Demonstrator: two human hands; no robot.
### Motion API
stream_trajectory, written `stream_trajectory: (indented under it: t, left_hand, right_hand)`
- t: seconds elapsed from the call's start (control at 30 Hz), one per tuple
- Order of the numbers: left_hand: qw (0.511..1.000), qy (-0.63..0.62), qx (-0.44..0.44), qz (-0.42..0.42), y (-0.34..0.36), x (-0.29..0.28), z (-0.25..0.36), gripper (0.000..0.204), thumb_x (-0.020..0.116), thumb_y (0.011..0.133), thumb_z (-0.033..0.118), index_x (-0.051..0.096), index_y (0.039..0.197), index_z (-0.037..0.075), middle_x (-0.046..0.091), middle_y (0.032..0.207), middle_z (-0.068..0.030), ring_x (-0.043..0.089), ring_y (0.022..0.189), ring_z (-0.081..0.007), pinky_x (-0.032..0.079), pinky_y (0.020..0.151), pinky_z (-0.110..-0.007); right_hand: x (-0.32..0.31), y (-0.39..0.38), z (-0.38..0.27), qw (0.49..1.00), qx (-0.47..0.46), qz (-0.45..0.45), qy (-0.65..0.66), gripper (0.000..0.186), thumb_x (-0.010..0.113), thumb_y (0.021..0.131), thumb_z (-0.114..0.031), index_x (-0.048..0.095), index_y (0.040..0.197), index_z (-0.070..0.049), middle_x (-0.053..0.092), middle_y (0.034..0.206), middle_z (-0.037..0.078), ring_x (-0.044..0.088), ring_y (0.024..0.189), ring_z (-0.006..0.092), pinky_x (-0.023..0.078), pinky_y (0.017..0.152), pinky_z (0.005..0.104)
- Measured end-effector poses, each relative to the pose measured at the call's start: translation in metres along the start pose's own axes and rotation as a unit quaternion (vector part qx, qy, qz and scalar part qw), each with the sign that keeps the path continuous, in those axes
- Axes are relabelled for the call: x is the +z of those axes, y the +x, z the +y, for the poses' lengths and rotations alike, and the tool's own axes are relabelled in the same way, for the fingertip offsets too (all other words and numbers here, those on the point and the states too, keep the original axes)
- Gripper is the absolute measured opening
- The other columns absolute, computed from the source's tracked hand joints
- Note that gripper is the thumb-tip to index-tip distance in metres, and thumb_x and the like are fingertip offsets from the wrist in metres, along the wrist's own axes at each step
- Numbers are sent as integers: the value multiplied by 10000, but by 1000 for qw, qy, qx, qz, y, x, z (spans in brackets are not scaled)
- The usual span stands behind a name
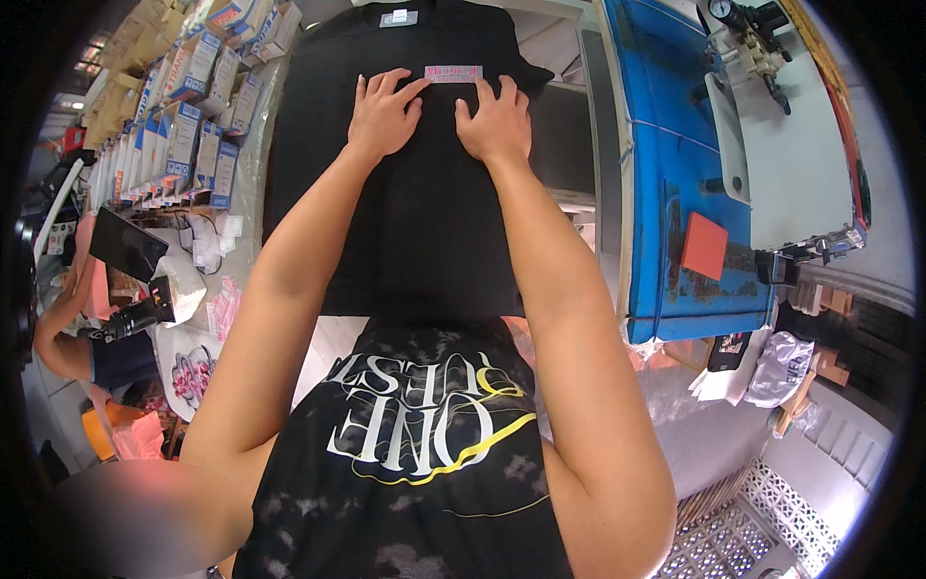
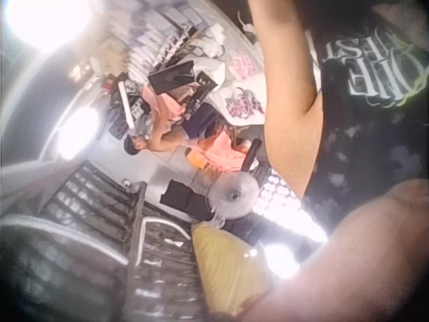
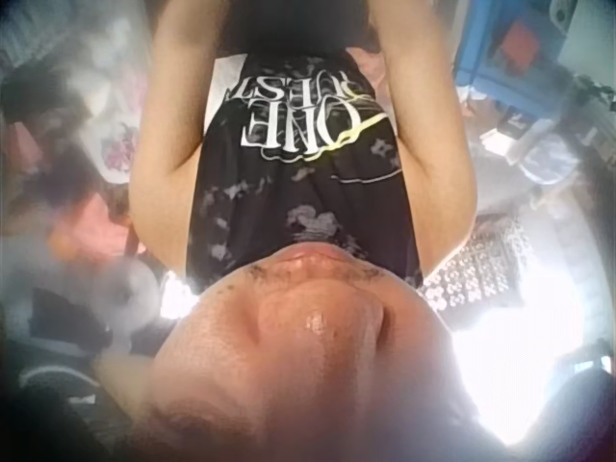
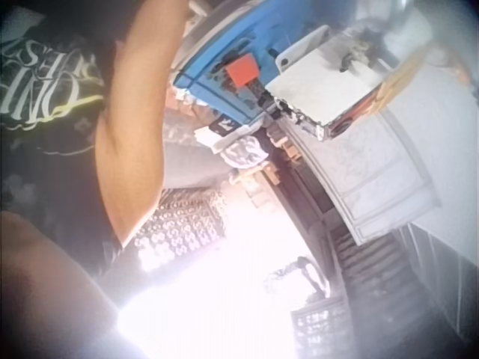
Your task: The person places black t-shirts onto a heat press machine, aligns them, and applies a transfer sheet with a medical technology design. They operate the machine to press the design onto the shirts and then remove the finished items, stacking them on a nearby table.
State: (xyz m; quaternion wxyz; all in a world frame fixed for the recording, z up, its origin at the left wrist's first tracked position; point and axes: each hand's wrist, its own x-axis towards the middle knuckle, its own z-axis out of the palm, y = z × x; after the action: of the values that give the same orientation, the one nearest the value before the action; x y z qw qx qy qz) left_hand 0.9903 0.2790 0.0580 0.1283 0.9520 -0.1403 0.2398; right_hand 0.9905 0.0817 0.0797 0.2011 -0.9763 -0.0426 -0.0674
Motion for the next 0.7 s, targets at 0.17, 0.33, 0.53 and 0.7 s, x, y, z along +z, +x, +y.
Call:
stream_trajectory:
  t: [0.17, 0.33, 0.53, 0.7]
  left_hand:
    - [1000, -3, -5, -8, -1, 0, 1, 343, 599, 911, 267, 651, 1250, 257, 563, 1313, -61, 488, 1273, -278, 281, 1120, -648]
    - [998, -26, -55, -36, 5, 2, 2, 349, 625, 873, 249, 659, 1220, 228, 564, 1292, -71, 490, 1261, -302, 243, 1125, -657]
    - [976, -42, -169, -134, 39, -5, 17, 337, 634, 845, 213, 680, 1179, 199, 595, 1252, -71, 492, 1248, -318, 200, 1122, -663]
    - [980, -54, -179, -62, 16, -2, 20, 301, 609, 890, 207, 685, 1177, 158, 603, 1239, -51, 498, 1244, -282, 232, 1117, -636]
  right_hand:
    - [1, -1, 1, 1000, 8, -7, -3, 566, 560, 916, -454, 516, 1403, -169, 372, 1496, 146, 393, 1356, 369, 392, 1093, 477]
    - [-3, 9, -3, 998, 45, -52, 16, 586, 612, 851, -453, 544, 1360, -169, 325, 1521, 148, 388, 1353, 387, 358, 1094, 504]
    - [-42, 28, -12, 997, 63, -13, 38, 519, 684, 784, -410, 624, 1225, -142, 420, 1433, 174, 467, 1282, 368, 377, 1065, 465]
    - [-147, -35, 0, 948, -103, 147, 264, 242, 694, 846, -261, 717, 949, -44, 684, 1093, 166, 640, 1067, 330, 485, 960, 371]
